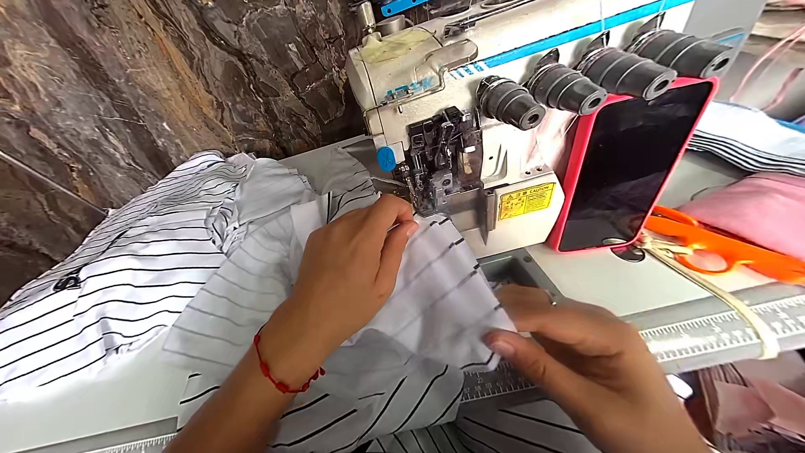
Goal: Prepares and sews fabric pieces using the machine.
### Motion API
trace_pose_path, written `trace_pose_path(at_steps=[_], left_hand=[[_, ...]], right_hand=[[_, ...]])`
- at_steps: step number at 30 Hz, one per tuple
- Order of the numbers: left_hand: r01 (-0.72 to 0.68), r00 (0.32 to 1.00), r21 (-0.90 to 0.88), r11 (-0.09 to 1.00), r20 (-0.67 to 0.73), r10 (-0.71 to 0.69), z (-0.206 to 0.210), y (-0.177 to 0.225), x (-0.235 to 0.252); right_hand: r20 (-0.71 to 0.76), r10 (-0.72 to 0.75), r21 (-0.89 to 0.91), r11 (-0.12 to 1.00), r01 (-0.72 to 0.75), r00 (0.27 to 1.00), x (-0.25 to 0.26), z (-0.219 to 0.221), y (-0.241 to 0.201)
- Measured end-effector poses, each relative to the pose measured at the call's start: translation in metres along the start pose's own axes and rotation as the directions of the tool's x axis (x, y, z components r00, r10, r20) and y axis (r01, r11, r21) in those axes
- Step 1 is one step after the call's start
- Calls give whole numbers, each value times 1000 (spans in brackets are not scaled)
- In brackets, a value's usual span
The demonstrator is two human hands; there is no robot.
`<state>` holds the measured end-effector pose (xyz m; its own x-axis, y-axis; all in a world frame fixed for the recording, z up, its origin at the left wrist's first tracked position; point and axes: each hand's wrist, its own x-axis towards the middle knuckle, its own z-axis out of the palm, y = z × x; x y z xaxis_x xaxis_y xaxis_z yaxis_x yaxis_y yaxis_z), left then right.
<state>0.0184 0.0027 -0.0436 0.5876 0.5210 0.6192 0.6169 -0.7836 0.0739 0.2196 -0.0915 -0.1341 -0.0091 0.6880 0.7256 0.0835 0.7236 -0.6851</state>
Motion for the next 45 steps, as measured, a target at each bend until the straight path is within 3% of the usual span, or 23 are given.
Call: trace_pose_path(at_steps=[3,8,14,20,27,33,39,45], left_hand=[[-13,1000,77,997,16,12,-4,3,4],[-76,997,226,971,48,67,-6,12,15],[-167,985,256,952,91,148,-7,9,21],[-242,968,262,934,130,215,-11,7,22],[-303,949,234,924,162,270,-14,1,22],[-310,944,240,920,191,269,-14,3,24],[-276,957,259,926,160,240,-7,4,20],[-333,943,308,891,84,323,-12,30,18]], right_hand=[[-80,80,-9,997,-81,994,-10,12,-2],[-253,259,151,962,-226,932,-16,24,-14],[-290,331,318,918,-236,898,-22,35,-13],[-296,343,412,888,-205,891,-27,45,-16],[-279,257,342,927,-154,925,-32,44,-9],[-283,275,335,926,-174,919,-32,44,-12],[-288,369,396,886,-241,884,-28,45,-19],[-263,326,347,910,-226,908,-26,44,-21]])
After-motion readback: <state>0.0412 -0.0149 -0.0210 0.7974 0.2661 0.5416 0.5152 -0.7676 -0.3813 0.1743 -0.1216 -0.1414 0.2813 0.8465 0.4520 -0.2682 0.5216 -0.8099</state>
